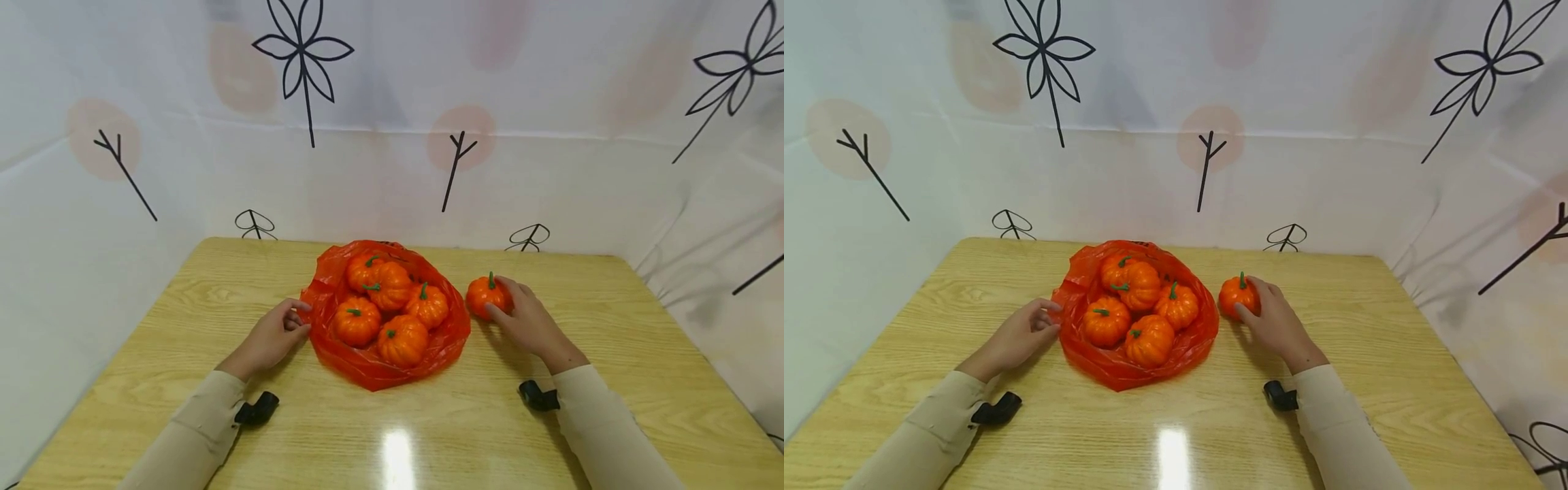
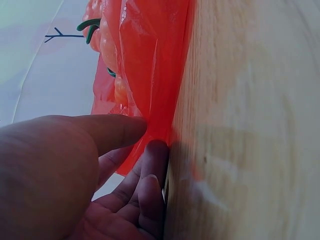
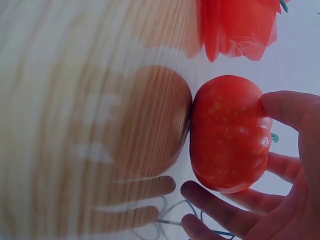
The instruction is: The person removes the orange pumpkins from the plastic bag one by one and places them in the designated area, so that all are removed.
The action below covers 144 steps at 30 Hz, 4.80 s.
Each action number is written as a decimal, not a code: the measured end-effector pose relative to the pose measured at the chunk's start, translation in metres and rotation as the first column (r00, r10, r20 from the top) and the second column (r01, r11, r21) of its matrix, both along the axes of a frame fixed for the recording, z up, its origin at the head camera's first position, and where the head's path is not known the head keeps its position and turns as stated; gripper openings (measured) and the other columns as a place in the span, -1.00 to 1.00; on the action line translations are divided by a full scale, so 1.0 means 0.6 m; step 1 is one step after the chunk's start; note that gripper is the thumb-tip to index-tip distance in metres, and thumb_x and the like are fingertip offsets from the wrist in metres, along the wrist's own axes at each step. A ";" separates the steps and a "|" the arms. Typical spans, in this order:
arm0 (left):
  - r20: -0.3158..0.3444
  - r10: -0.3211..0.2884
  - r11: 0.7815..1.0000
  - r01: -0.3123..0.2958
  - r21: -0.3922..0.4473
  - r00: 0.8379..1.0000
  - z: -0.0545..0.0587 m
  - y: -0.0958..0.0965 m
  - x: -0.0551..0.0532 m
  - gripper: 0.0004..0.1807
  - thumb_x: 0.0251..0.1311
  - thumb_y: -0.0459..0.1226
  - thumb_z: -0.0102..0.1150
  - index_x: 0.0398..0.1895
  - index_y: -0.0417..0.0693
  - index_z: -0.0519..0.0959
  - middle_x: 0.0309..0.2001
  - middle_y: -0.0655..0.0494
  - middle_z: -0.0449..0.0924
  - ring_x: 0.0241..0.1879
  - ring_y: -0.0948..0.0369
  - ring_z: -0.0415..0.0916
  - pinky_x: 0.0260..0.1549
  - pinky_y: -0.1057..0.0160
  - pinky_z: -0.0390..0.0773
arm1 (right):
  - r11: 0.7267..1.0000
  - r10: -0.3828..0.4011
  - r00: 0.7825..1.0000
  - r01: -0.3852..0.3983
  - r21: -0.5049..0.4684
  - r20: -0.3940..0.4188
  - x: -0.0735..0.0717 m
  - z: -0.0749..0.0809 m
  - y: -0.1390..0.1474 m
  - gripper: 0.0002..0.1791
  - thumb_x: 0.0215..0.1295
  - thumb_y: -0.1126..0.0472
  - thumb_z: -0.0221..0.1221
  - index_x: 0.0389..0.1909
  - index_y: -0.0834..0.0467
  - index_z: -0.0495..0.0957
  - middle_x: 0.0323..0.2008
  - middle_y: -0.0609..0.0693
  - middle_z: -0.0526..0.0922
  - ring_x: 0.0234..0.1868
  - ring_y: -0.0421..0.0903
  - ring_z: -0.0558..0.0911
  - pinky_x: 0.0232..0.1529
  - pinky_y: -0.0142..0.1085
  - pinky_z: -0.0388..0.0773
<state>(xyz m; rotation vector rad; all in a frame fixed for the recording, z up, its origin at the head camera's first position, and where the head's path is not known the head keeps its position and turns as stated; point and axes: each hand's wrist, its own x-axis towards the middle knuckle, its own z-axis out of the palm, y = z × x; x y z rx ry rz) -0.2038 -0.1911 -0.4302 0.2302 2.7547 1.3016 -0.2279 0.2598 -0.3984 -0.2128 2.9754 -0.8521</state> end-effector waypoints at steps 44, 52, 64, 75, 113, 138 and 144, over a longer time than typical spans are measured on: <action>-0.007 -0.014 1.000 0.014 -0.003 1.000 0.004 0.001 0.003 -0.68 0.39 -0.31 0.17 0.15 -0.14 0.44 -0.16 -0.05 0.55 -0.21 0.17 0.54 -0.13 0.20 0.57 | 0.961 -0.053 0.832 -0.108 -0.255 -0.552 0.051 0.033 -0.078 -0.72 0.36 0.38 0.13 0.06 0.28 0.57 0.23 0.22 0.45 0.30 0.24 0.36 0.22 0.29 0.36; -0.002 -0.014 1.000 0.014 -0.005 1.000 0.005 0.003 0.003 -0.68 0.39 -0.30 0.16 0.16 -0.12 0.44 -0.16 -0.04 0.55 -0.21 0.18 0.54 -0.14 0.27 0.57 | 0.957 0.043 0.848 -0.187 -0.223 -0.529 0.076 0.031 -0.111 -0.68 0.35 0.33 0.18 0.11 0.21 0.56 0.24 0.17 0.46 0.32 0.17 0.37 0.24 0.20 0.41; -0.007 -0.023 1.000 0.023 0.002 1.000 0.007 0.005 0.002 -0.68 0.39 -0.31 0.17 0.14 -0.15 0.44 -0.18 -0.04 0.56 -0.22 0.18 0.54 -0.13 0.21 0.58 | 0.942 0.225 0.885 -0.304 -0.141 -0.408 0.108 0.025 -0.152 -0.54 0.36 0.19 0.24 0.25 0.16 0.48 0.34 0.09 0.38 0.38 0.11 0.32 0.28 0.17 0.41; -0.007 -0.023 1.000 0.023 0.000 1.000 0.000 0.002 0.000 -0.69 0.39 -0.30 0.16 0.15 -0.12 0.44 -0.16 -0.04 0.56 -0.21 0.18 0.54 -0.12 0.21 0.58 | 0.932 0.322 0.887 -0.359 -0.054 -0.330 0.115 0.018 -0.165 -0.37 0.33 0.11 0.30 0.40 0.03 0.37 0.44 0.11 0.28 0.45 0.14 0.29 0.31 0.16 0.40; -0.019 -0.020 1.000 0.020 -0.019 1.000 0.001 0.001 0.000 -0.68 0.39 -0.31 0.16 0.15 -0.13 0.44 -0.16 -0.05 0.55 -0.21 0.17 0.54 -0.12 0.19 0.57 | 0.903 0.421 0.863 -0.427 0.042 -0.278 0.114 0.000 -0.173 -0.36 0.34 0.04 0.29 0.42 -0.02 0.38 0.42 0.05 0.35 0.44 0.06 0.31 0.37 0.08 0.37; -0.021 -0.011 1.000 0.011 -0.025 1.000 -0.001 0.002 -0.001 -0.68 0.38 -0.30 0.17 0.15 -0.12 0.45 -0.17 -0.03 0.55 -0.20 0.18 0.55 -0.10 0.18 0.56 | 0.905 0.422 0.864 -0.421 0.064 -0.276 0.116 0.004 -0.174 -0.37 0.34 0.04 0.30 0.40 -0.01 0.39 0.39 0.02 0.39 0.42 0.04 0.33 0.36 0.04 0.38; -0.017 -0.014 1.000 0.014 -0.023 1.000 0.000 0.002 0.000 -0.68 0.38 -0.30 0.17 0.15 -0.12 0.44 -0.17 -0.03 0.54 -0.21 0.17 0.54 -0.10 0.18 0.56 | 0.906 0.420 0.865 -0.417 0.071 -0.275 0.116 0.004 -0.175 -0.37 0.33 0.04 0.30 0.39 0.01 0.39 0.39 0.03 0.40 0.42 0.04 0.34 0.36 0.04 0.38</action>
